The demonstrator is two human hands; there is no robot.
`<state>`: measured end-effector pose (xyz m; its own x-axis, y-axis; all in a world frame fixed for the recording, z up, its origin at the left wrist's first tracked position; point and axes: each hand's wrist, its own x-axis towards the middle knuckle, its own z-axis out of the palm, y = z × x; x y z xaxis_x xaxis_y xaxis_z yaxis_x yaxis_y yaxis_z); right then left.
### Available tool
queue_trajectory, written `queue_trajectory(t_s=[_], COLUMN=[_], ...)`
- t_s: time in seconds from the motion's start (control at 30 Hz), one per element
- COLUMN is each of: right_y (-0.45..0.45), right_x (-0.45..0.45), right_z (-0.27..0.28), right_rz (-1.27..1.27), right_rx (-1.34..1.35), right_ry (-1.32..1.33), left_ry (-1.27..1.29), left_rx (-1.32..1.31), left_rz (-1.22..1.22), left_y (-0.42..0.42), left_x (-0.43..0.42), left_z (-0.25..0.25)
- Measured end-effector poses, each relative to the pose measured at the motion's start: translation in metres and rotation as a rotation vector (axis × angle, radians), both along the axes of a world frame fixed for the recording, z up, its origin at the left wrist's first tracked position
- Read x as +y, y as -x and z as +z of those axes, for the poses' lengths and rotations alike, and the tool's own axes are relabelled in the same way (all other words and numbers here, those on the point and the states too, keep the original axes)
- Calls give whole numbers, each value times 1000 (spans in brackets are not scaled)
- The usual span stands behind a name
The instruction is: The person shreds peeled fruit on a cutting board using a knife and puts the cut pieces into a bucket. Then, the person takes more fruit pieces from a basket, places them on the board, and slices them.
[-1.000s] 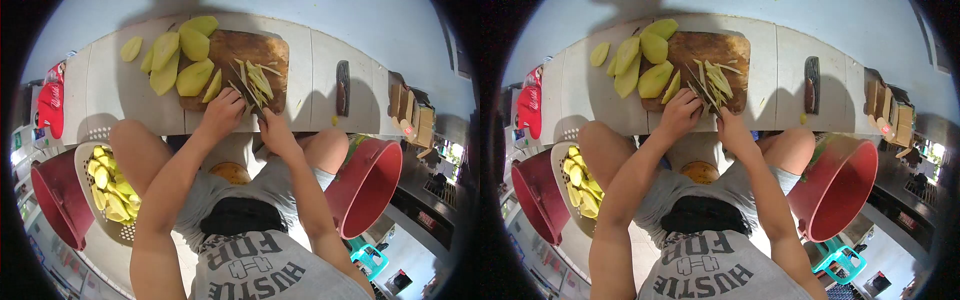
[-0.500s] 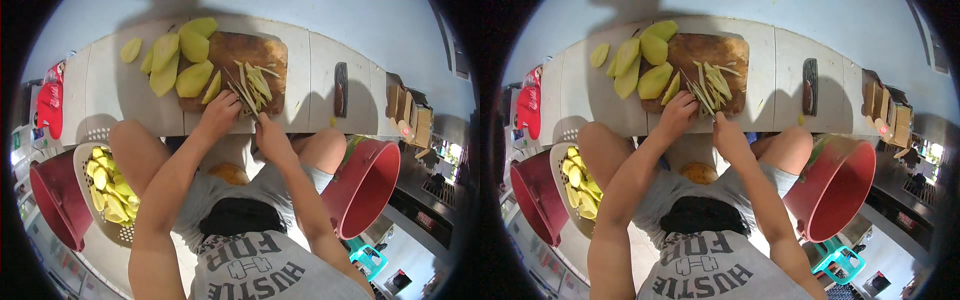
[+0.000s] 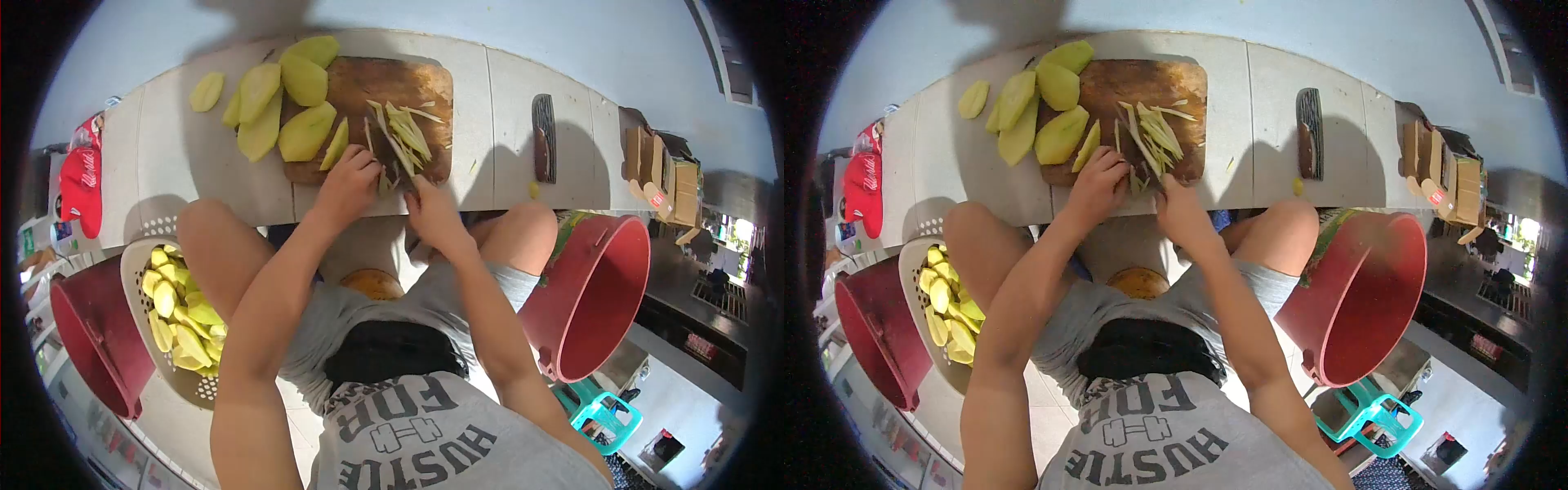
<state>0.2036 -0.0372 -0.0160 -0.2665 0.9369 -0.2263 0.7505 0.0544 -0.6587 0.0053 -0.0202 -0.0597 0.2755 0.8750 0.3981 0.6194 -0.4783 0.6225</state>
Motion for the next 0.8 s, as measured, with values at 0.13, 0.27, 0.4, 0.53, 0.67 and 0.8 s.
queue_trajectory(t_s=[0.13,0.27,0.4,0.53,0.67,0.8], right_y=[-4,-3,-6,-16,-18,-26], right_x=[16,30,39,37,38,35], right_z=[36,81,67,33,23,36], right_rz=[-26,-78,-135,-86,-109,-126], right_rx=[-79,-88,43,-60,-47,-44], right_ry=[19,8,-46,-64,-73,-63], left_ry=[64,86,144,326,262,281], left_rx=[19,55,-88,-106,88,122], left_rz=[61,116,195,329,372,409], left_y=[-4,-20,-27,-23,-46,-56], left_x=[-4,22,33,-10,-40,-32], left_z=[14,16,22,42,27,9])
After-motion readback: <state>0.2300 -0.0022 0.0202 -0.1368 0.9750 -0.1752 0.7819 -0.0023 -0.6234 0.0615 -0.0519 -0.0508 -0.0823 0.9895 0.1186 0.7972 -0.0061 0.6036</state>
